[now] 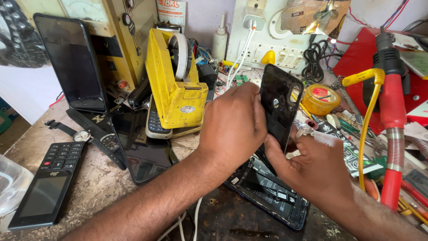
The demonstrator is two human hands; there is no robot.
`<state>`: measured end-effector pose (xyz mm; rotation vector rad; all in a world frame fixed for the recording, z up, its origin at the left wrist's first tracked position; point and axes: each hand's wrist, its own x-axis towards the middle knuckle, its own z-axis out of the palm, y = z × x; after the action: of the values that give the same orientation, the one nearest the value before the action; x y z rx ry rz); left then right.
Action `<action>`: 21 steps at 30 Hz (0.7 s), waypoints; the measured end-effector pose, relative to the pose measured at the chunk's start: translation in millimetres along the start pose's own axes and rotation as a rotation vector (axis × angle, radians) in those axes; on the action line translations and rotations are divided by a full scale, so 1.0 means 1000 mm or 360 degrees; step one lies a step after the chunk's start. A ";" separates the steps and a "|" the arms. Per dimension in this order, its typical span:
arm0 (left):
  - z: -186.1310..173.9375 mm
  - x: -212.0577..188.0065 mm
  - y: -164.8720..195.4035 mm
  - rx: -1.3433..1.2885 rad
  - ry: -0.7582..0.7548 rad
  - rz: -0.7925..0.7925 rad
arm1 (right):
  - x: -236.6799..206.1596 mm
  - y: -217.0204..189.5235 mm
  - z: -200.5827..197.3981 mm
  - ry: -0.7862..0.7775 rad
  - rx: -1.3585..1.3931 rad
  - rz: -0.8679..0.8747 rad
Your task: The person disassembles a smartphone at a cluttered repair workbench. They pry off the back cover, lift out an internal flex-cable assembly, use a screwdriver on the exposed chassis, and repeatedly turn the phone and its separated back panel over in their hands while working on the internal components.
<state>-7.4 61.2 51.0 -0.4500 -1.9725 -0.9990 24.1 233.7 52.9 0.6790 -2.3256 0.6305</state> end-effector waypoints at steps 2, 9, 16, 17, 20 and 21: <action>-0.001 0.001 -0.004 0.0078 -0.0059 0.0086 | -0.001 0.000 0.001 -0.0013 0.0024 0.0048; -0.007 0.012 -0.006 0.0225 -0.0117 0.0146 | 0.005 0.007 -0.003 -0.0157 0.0050 0.0550; -0.016 0.019 -0.039 0.0081 -0.0207 0.0181 | 0.012 0.028 -0.012 -0.0104 0.1049 0.0642; -0.012 0.016 -0.042 0.0061 -0.0284 0.0110 | 0.013 0.032 -0.012 -0.0108 0.1109 0.0668; -0.002 0.011 -0.051 -0.0242 -0.0578 -0.0267 | 0.017 0.043 -0.006 -0.0124 0.1286 0.0680; 0.002 0.011 -0.053 -0.0381 -0.0690 -0.0422 | 0.017 0.046 -0.005 -0.0132 0.1340 0.0658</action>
<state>-47.8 29.4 34.0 -0.5860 -2.3510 -1.4077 -12.5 265.9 55.6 0.5667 -2.2358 1.8504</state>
